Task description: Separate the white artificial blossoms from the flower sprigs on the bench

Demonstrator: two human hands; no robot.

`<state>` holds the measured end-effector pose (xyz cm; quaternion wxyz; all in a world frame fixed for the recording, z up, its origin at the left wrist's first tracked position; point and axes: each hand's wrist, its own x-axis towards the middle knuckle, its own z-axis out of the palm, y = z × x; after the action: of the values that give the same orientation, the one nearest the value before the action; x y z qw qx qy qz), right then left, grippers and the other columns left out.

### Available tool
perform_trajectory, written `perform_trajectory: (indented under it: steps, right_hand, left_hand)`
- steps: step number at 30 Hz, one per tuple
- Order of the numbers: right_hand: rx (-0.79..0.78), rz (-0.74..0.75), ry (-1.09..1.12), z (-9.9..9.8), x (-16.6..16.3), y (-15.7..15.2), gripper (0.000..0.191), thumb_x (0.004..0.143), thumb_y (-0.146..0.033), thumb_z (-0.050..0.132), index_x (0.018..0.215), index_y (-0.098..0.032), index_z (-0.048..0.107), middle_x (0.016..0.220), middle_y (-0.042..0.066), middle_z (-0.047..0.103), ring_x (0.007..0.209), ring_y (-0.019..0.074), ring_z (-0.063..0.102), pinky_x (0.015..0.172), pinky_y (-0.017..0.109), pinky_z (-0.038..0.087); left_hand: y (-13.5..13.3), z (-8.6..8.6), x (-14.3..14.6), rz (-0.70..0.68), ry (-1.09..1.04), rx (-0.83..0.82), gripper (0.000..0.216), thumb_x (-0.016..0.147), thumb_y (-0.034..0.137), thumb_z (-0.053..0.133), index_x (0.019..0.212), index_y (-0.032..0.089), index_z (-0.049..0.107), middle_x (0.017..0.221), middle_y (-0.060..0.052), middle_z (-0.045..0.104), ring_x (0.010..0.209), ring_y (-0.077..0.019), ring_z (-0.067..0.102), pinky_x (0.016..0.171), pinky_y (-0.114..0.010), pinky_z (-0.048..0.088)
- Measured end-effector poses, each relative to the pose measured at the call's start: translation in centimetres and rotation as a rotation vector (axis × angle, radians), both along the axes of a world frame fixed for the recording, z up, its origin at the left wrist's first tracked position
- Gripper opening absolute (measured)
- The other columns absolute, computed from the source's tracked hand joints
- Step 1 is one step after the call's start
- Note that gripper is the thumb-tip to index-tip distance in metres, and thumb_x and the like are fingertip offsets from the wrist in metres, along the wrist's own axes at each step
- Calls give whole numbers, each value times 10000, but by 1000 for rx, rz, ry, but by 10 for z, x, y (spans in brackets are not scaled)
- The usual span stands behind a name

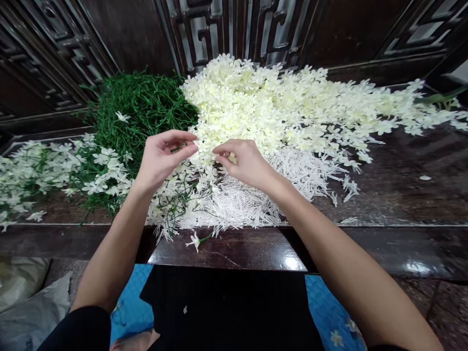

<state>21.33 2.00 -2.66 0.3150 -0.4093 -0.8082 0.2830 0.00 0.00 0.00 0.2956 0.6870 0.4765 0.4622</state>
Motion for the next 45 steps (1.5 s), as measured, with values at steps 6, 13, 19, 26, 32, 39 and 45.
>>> perform_trajectory:
  steps: [6,13,19,26,32,39,45]
  right_hand:
    - [-179,5,281,13,-3,-5,133,819,-300,746,904,-204,781,925,76,767,820,221,718,792,446,594]
    - [-201,34,117,10,2,-3,298,894,-380,662,1108,-185,734,925,97,762,810,238,708,733,446,580]
    - [55,172,-252,-10,1,0,248,887,-230,532,981,-167,753,922,125,736,823,262,690,781,514,555]
    - [139,181,-357,-9,-1,-3,322,914,-189,425,1004,-136,730,862,126,689,707,215,622,651,436,540]
    - [98,38,82,13,1,-8,266,908,-229,540,1090,-215,733,1020,102,703,919,247,667,829,476,594]
    - [-75,14,346,27,-5,-20,82,821,-239,685,861,-246,756,888,42,742,802,221,723,805,439,637]
    - [68,-76,274,19,-6,-17,82,826,-293,674,814,-296,755,863,33,764,801,248,719,759,478,635]
  left_hand:
    - [-2,-7,11,-94,199,92,159,769,286,814,909,227,767,897,-26,756,714,-114,611,575,-236,413]
    - [-3,-9,13,6,177,74,94,847,282,710,812,199,738,788,-14,752,672,-117,619,591,-249,442]
    - [-4,-6,14,85,197,52,124,833,265,687,740,186,666,754,-18,702,615,-104,536,512,-239,375]
    - [-5,-5,16,55,94,-39,132,816,230,689,712,181,624,690,-13,669,592,-96,550,515,-227,414]
    - [-4,-5,15,46,63,-59,154,803,251,719,702,180,627,688,-17,681,606,-102,581,541,-235,448]
    - [-5,-6,16,21,54,-90,106,823,237,699,740,175,676,738,-30,713,634,-109,615,556,-238,468]
    - [-6,-1,16,-36,-18,-156,79,814,218,726,756,172,700,663,-16,687,585,-97,591,559,-235,472]
